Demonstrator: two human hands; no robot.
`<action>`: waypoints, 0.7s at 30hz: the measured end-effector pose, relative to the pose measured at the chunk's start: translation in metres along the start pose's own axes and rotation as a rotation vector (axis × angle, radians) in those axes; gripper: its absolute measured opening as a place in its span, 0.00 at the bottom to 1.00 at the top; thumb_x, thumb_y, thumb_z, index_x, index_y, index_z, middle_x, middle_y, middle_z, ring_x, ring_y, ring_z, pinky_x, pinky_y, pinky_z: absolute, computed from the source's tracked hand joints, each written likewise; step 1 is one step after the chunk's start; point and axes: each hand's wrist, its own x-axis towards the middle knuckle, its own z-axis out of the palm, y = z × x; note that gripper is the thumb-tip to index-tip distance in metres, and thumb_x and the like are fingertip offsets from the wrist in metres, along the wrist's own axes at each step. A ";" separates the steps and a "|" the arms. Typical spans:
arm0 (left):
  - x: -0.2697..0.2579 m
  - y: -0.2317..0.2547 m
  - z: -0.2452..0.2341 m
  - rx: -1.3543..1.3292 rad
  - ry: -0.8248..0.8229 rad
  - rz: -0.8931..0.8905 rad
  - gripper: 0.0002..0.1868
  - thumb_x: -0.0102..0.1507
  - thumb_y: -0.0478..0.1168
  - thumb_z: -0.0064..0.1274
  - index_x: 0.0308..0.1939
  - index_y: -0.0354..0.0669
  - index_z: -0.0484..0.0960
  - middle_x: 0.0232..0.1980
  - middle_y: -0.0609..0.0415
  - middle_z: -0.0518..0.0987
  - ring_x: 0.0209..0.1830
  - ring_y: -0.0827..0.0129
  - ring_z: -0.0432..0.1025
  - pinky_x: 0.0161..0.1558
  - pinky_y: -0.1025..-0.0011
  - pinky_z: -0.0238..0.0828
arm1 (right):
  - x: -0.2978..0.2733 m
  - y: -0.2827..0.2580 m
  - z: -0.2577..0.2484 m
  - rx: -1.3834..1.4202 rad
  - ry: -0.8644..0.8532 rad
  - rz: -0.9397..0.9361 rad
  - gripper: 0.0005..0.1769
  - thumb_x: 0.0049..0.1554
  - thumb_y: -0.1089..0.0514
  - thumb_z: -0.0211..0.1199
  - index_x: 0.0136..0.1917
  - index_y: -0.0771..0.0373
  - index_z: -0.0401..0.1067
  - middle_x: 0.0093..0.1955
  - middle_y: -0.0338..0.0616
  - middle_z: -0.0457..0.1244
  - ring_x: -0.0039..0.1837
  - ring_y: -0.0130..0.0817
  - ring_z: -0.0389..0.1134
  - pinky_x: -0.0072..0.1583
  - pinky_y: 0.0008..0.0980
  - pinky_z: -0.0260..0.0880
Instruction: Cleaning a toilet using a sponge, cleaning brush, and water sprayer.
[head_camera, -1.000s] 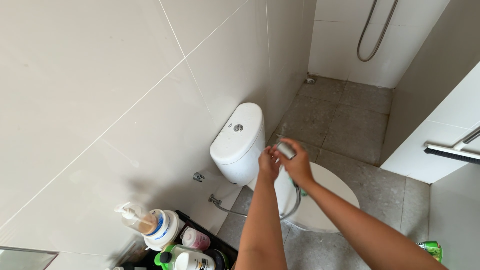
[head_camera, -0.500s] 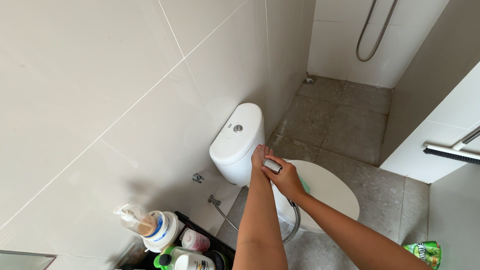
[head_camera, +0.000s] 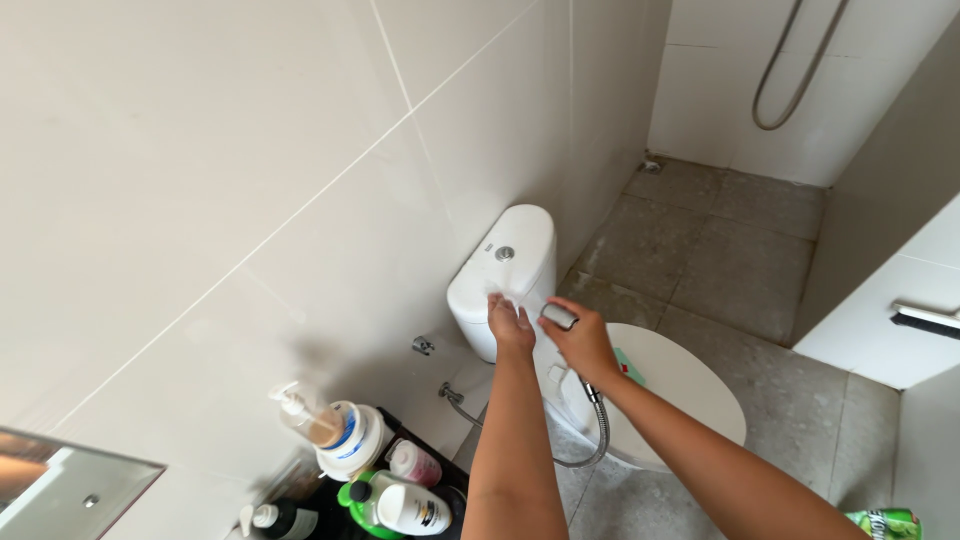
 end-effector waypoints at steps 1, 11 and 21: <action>-0.011 0.010 0.001 -0.002 0.002 0.007 0.27 0.70 0.36 0.32 0.75 0.43 0.60 0.76 0.52 0.62 0.78 0.62 0.54 0.76 0.59 0.52 | -0.001 -0.005 0.000 0.001 -0.006 -0.003 0.23 0.55 0.55 0.72 0.63 0.61 0.77 0.28 0.45 0.63 0.28 0.26 0.57 0.31 0.32 0.57; -0.043 0.032 -0.028 0.063 0.057 -0.098 0.36 0.71 0.44 0.35 0.83 0.57 0.43 0.86 0.60 0.44 0.86 0.68 0.33 0.79 0.57 0.27 | -0.017 -0.012 0.003 -0.067 0.005 0.031 0.24 0.53 0.53 0.71 0.63 0.60 0.76 0.22 0.41 0.62 0.22 0.25 0.57 0.27 0.32 0.57; -0.058 0.016 -0.035 0.147 -0.029 -0.193 0.37 0.70 0.45 0.38 0.83 0.56 0.43 0.86 0.58 0.44 0.86 0.66 0.33 0.79 0.56 0.27 | -0.019 0.011 0.003 0.014 0.175 -0.076 0.23 0.55 0.54 0.69 0.63 0.61 0.75 0.26 0.37 0.65 0.25 0.20 0.59 0.28 0.29 0.57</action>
